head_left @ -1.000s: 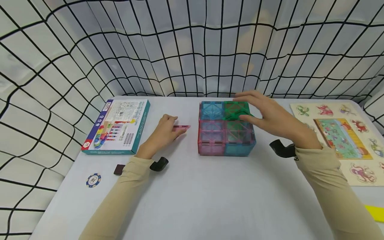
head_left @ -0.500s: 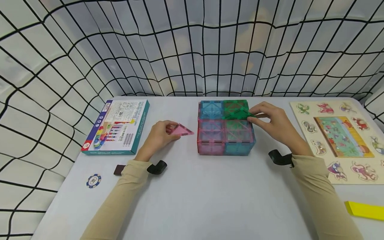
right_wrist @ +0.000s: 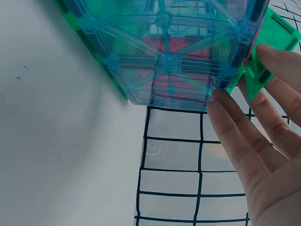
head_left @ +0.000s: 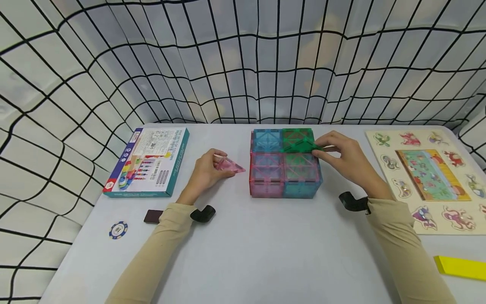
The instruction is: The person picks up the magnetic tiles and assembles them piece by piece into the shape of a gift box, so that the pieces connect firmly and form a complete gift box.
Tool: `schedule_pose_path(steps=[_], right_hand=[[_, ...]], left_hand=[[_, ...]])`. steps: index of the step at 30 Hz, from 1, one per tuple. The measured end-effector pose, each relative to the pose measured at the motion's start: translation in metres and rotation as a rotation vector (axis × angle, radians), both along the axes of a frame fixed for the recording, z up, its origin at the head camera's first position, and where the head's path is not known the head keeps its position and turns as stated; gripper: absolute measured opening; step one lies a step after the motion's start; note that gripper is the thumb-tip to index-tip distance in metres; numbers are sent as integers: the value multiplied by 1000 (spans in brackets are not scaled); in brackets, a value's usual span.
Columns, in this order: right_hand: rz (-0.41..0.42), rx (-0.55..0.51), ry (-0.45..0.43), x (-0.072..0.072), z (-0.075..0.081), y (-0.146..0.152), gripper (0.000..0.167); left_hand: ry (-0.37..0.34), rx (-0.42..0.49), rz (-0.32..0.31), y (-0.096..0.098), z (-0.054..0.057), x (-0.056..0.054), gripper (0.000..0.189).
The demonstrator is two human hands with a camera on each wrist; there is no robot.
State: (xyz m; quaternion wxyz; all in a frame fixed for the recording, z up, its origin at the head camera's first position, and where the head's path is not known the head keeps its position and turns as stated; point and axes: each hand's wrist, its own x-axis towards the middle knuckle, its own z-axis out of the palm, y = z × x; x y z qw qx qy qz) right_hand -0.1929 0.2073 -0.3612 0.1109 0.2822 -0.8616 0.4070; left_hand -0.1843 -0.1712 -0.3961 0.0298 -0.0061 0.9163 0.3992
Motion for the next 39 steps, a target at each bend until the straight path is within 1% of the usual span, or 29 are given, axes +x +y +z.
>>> schedule_pose_path(steps=[2,4,6,8,9,11,13,14,16,17,19,21,25,31,36,39], right_hand=[[-1,-3,2,0,-1,1,16],[-5,-5,5,0,-2,1,16],[-11,-8,7,0,-2,1,15],[-19,-7,7,0,-3,1,14],[-25,-5,8,1,-3,1,13],[-34,-3,10,1,-4,1,12],[-38,-1,11,1,-4,1,12],[-39,-3,12,1,-4,1,12],[-41,-4,10,0,-4,1,12],[-41,-4,8,0,-4,1,12],[-39,-8,5,0,-4,0,12],[-39,-7,3,-1,-4,-1,12],[-34,-16,3,-1,-2,-2,12],[-30,-39,1,-1,1,-2,11],[-33,-44,-3,-1,1,-1,11],[-30,-45,-3,-1,1,-1,11]], left_hand=[[13,4,-27,-4,0,1,48],[46,-3,-54,-9,3,3,38],[107,4,-69,-12,8,4,27],[201,28,-78,-12,17,5,22],[254,45,-87,-10,22,5,21],[350,95,-131,-1,32,3,19],[411,141,-197,13,40,1,18],[424,154,-225,20,42,0,17],[429,164,-273,34,46,-3,17],[424,160,-283,40,46,-5,17],[415,141,-287,49,47,-7,17],[411,127,-287,53,46,-9,17],[406,126,-302,55,44,-12,16],[407,126,-344,57,43,-17,16],[386,130,-380,63,44,-18,18],[390,115,-389,65,44,-18,18]])
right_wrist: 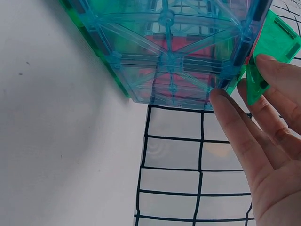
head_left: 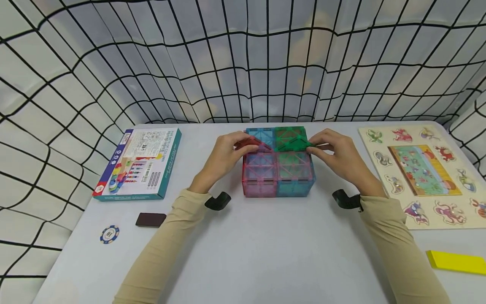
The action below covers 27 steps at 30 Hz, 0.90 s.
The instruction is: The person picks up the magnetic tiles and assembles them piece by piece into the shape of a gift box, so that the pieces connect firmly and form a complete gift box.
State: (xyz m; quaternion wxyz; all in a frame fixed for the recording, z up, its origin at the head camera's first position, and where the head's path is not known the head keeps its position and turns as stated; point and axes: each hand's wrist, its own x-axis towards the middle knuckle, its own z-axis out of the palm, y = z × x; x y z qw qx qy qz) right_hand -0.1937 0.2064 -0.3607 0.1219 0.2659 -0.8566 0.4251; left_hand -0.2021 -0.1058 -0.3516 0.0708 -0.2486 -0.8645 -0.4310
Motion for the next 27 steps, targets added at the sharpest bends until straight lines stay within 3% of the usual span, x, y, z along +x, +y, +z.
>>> schedule_pose_path(steps=[8,20,27], right_hand=[[28,11,-3,0,2,1,11],[15,44,30,0,3,-2,11],[33,72,37,3,6,0,29]], left_hand=[[22,-17,9,0,1,2,15],[32,4,-42,-2,-1,-2,13],[37,1,-33,-6,-1,-2,22]])
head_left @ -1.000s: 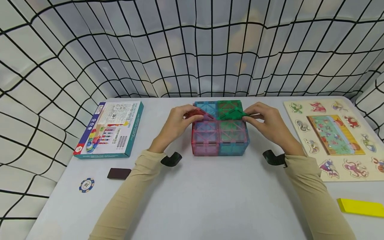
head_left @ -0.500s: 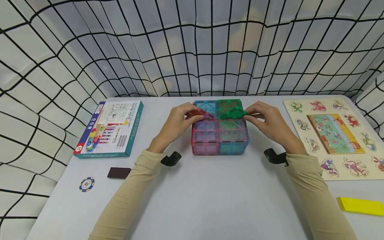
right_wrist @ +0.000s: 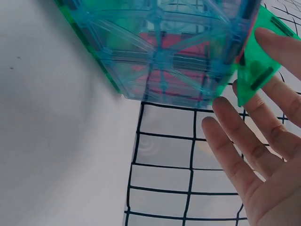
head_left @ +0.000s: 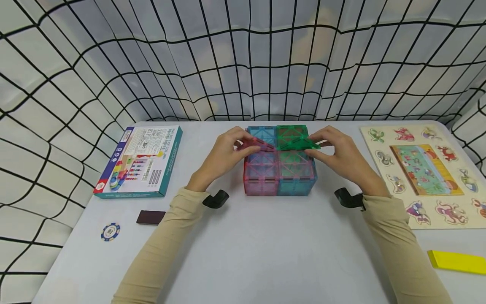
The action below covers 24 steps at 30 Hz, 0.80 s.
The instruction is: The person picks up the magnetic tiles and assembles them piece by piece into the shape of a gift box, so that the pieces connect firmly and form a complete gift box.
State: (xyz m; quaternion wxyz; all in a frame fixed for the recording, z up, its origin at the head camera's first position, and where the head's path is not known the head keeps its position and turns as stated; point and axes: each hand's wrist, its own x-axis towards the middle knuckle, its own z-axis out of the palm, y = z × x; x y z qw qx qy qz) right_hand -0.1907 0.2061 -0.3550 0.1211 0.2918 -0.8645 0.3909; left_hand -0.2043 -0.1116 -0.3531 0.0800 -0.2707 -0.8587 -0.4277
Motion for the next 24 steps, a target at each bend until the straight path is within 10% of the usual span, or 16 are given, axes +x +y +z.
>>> schedule_pose_path(steps=[11,18,24], right_hand=[[-88,6,-73,9,19,20,38],[-111,125,-380,24,17,42,43],[122,122,-577,40,-7,28,63]], left_hand=[[-59,10,104,-21,11,10,60],[-372,5,115,-45,7,34,84],[-551,-44,-2,-40,-19,57,99]])
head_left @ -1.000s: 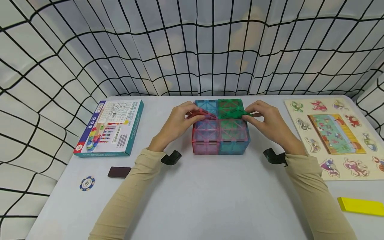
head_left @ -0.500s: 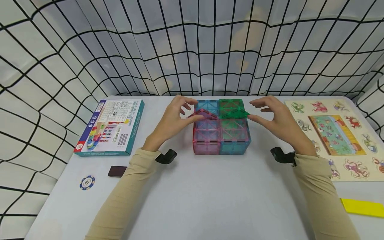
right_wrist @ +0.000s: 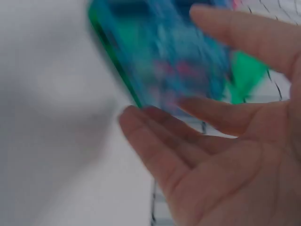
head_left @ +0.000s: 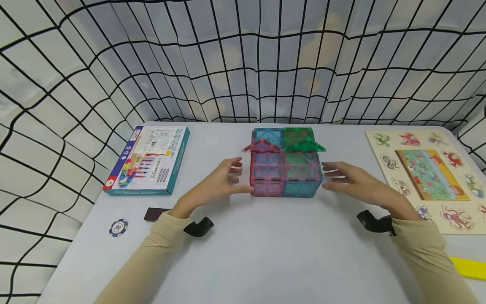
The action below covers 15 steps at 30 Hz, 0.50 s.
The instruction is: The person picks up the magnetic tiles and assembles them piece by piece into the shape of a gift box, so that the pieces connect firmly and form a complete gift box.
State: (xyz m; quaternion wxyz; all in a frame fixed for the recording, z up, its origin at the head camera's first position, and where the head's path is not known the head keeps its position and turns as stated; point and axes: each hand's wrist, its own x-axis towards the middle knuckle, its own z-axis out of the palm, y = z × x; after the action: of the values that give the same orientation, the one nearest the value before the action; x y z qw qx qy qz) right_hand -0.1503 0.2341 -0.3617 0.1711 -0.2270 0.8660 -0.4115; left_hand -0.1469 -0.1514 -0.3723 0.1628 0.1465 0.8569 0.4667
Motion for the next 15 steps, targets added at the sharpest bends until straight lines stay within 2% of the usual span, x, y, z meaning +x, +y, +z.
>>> schedule_pose_path(steps=[2,5,8,15], right_hand=[[34,-66,-65,3,-7,-10,78],[39,-147,-104,5,-15,-23,89],[7,-185,-85,4,-21,-34,89],[-78,-156,-39,2,-26,-48,86]], left_hand=[[4,5,-20,10,-9,3,101],[31,37,-9,23,-17,4,99],[55,58,23,31,-21,4,99],[65,68,61,32,-25,1,98]])
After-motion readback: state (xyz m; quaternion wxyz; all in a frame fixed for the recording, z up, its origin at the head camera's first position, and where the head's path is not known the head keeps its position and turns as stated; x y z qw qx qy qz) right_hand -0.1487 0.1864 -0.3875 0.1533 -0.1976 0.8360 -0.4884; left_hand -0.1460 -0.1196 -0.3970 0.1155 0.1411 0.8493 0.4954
